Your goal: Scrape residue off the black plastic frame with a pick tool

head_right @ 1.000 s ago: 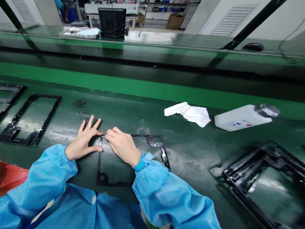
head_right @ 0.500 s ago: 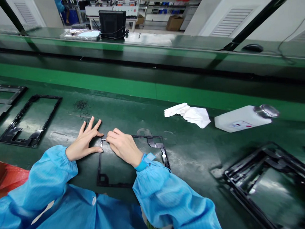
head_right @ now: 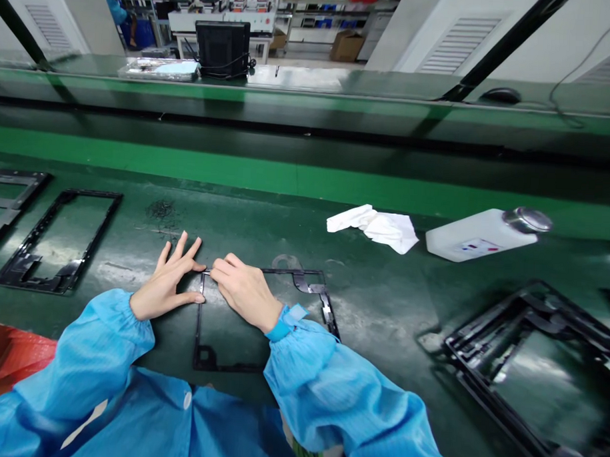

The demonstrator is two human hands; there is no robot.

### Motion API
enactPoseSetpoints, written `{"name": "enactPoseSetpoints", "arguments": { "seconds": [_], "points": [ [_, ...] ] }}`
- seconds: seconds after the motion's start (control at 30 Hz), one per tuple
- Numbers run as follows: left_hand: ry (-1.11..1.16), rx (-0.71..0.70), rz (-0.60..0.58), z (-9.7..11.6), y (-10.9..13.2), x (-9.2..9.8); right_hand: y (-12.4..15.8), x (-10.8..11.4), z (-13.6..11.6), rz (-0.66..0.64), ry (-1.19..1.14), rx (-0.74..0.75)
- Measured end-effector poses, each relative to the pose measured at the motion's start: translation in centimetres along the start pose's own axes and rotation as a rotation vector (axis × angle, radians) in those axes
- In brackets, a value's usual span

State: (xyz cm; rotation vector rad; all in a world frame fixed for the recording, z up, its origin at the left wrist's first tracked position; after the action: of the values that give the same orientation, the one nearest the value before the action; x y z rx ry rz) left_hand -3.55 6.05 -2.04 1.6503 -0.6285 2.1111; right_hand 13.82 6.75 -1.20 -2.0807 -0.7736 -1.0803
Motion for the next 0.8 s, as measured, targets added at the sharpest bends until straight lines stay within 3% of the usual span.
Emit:
{"name": "enactPoseSetpoints", "arguments": {
  "seconds": [0.47,0.67,0.8],
  "points": [
    [0.013,0.009,0.010,-0.04,0.00,0.02,0.14,0.15,0.23,-0.017,-0.104,0.033],
    [-0.019,0.058,0.073,0.04,0.13,0.08,0.50,0.42,0.69,0.114,-0.145,-0.093],
    [-0.031,0.071,0.109,0.08,0.28,0.00,0.61,0.13,0.60,0.100,-0.120,-0.081]
  ]
}}
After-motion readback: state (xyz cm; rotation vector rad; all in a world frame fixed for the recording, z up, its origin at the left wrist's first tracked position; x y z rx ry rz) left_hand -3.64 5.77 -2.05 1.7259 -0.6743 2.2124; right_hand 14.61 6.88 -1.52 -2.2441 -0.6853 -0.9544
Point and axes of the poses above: each hand's wrist, its own y-axis away from the middle knuckle, its own x-axis out of the back of the hand, z = x × y, the point moved 4 cm from there along -y, towards the middle knuckle, and after that the axes turned 13 degrees about -y, right-handed, at the moved point
